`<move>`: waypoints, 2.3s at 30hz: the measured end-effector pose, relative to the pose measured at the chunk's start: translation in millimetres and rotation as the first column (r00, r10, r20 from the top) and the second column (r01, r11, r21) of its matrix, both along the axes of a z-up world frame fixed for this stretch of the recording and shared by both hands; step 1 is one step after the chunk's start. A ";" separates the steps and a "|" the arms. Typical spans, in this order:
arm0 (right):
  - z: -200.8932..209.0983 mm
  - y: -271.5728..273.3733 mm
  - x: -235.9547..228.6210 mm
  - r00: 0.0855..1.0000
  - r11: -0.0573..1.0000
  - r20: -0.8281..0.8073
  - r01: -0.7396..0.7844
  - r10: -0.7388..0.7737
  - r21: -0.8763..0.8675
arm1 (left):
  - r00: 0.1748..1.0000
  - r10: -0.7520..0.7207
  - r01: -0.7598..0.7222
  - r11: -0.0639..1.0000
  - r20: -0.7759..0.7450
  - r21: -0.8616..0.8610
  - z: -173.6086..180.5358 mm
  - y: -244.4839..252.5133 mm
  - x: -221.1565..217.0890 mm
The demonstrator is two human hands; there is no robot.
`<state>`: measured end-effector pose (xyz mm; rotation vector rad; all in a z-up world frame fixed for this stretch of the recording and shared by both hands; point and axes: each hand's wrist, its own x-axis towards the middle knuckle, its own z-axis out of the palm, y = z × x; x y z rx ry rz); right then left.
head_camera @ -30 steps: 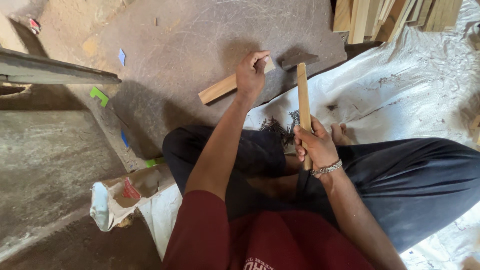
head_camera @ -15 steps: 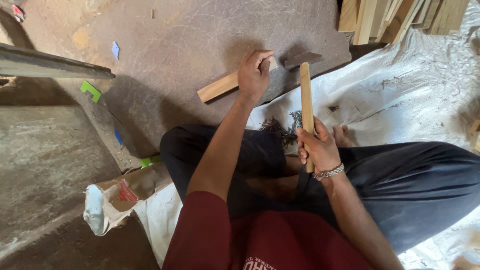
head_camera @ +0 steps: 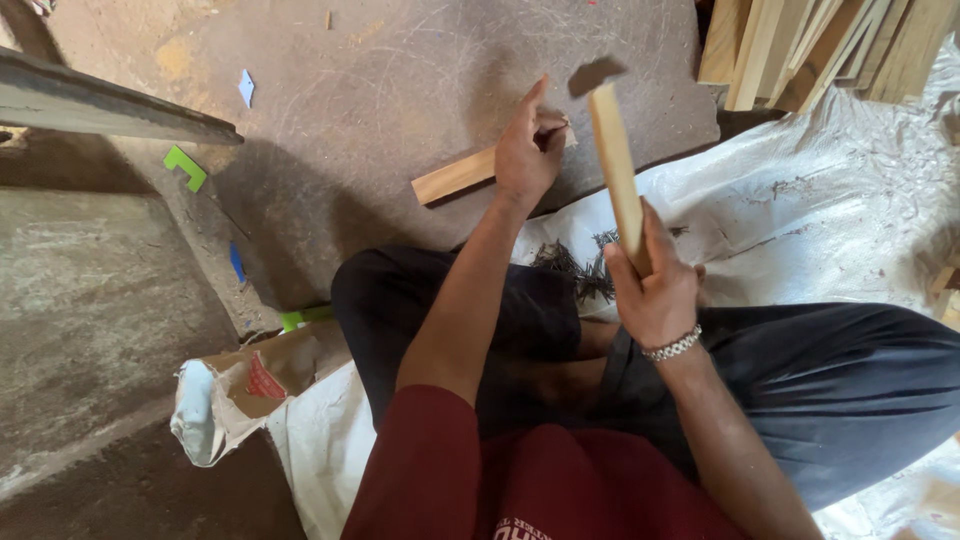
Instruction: The person sits on the floor and repeatedly hammers nails into small wooden planks using a hammer. They pick up each plank, drive a nail into it, and place the finished piece aside on a growing pile.
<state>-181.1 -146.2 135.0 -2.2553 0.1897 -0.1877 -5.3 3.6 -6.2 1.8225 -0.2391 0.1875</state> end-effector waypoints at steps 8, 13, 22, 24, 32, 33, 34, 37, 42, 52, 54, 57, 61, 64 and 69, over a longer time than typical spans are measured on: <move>1.3 -9.4 -1.3 0.998 0.989 0.035 -0.038 0.043 -0.143 | 0.999 -0.003 0.004 1.000 0.054 -0.014 -0.8 1.1 -3.6; 7.6 1.4 -0.2 0.995 0.987 0.093 -0.030 0.045 -0.160 | 0.999 0.004 -0.006 0.999 0.043 0.046 4.4 3.3 1.1; 23.0 -11.4 2.0 0.983 0.972 0.168 -0.037 0.077 -0.230 | 1.000 -0.028 0.028 1.000 -0.004 0.009 5.3 5.3 2.2; 28.9 -11.2 -5.7 0.963 0.991 0.263 -0.031 0.065 -0.132 | 0.998 -0.041 0.044 0.997 0.038 -0.069 2.6 5.1 0.5; -13.1 7.9 9.2 0.954 0.980 -0.280 0.055 -0.109 -0.193 | 1.000 -0.011 0.013 0.991 0.012 -0.135 -2.6 6.8 6.2; -20.1 3.4 7.6 0.939 0.971 -0.331 0.009 -0.090 -0.238 | 1.000 0.007 -0.004 0.994 0.027 -0.105 -4.2 6.7 3.4; -25.2 -1.7 3.9 0.921 0.959 -0.382 -0.039 -0.074 -0.279 | 0.999 0.025 -0.022 0.997 0.043 -0.076 -5.6 5.8 -2.6; -27.5 -14.2 -11.4 0.999 0.969 0.030 -0.009 0.017 -0.247 | 0.999 0.046 -0.045 0.999 0.025 -0.007 1.5 10.0 2.8; -34.8 -12.5 -31.3 0.975 0.987 -0.202 0.119 -0.096 0.107 | 0.999 -0.028 0.029 0.998 -0.016 0.064 18.4 6.2 3.5; -36.0 -5.2 -33.9 0.866 0.735 -0.495 0.379 -0.068 0.563 | 0.961 -0.256 0.226 0.507 -0.106 0.832 72.4 23.7 4.1; -36.0 -5.9 -28.3 0.864 0.739 -0.499 0.379 -0.067 0.557 | 0.952 -0.284 0.250 0.499 -0.116 0.830 75.3 22.5 2.4; -38.4 -6.3 -28.4 0.875 0.742 -0.481 0.361 -0.060 0.564 | 0.966 -0.254 0.186 0.517 -0.058 0.835 73.4 21.0 -8.5; -39.1 -7.5 -28.7 0.858 0.759 -0.509 0.379 -0.072 0.530 | 0.977 -0.183 0.196 0.561 -0.111 0.805 89.2 7.7 -3.3; -39.2 -7.7 -28.1 0.884 0.732 -0.466 0.345 -0.042 0.587 | 0.994 -0.055 0.104 0.797 -0.099 0.595 111.8 -2.0 5.2; -39.2 -5.8 -26.7 0.871 0.703 -0.490 0.371 -0.037 0.607 | 0.971 0.230 -0.230 0.973 0.056 -0.008 111.6 33.6 16.1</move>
